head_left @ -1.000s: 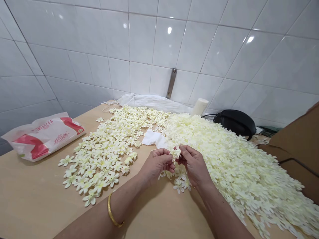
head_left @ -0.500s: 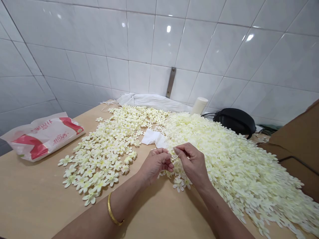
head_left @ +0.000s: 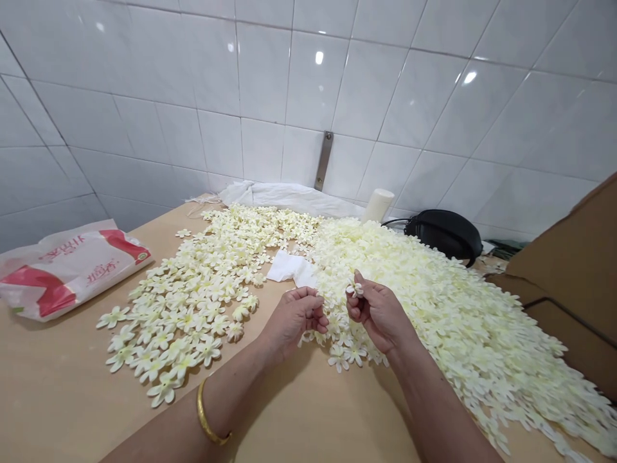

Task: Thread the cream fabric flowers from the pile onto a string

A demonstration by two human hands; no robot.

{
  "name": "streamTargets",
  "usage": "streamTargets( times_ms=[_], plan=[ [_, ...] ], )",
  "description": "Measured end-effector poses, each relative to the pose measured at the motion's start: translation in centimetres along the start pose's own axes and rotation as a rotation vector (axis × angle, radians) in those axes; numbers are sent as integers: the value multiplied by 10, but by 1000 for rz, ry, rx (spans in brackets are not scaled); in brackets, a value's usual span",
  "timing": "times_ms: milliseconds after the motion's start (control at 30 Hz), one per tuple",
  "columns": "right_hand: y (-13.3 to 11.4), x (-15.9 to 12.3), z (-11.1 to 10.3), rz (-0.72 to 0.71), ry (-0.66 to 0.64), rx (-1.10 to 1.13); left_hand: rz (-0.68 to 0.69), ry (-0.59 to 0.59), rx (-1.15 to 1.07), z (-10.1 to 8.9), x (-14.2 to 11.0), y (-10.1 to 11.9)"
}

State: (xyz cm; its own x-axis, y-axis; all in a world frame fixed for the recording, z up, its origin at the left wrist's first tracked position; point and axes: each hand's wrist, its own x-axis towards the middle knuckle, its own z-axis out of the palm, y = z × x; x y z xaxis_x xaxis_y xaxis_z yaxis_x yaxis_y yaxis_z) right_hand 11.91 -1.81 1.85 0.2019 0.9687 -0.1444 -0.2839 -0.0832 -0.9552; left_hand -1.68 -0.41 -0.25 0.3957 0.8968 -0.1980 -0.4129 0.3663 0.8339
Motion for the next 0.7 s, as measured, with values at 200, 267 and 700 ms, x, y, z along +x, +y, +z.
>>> streamTargets(
  times_ms=[200,267,700],
  plan=[
    [2,-2,-2,-202,53,-276,6,-10,-2,-1,0,-1],
    [4,-3,-2,-310,64,-407,4,-10,-7,-1,0,-2],
    [12,-3,2,-449,4,-494,-29,-20,-265,-4,3,0]
  ],
)
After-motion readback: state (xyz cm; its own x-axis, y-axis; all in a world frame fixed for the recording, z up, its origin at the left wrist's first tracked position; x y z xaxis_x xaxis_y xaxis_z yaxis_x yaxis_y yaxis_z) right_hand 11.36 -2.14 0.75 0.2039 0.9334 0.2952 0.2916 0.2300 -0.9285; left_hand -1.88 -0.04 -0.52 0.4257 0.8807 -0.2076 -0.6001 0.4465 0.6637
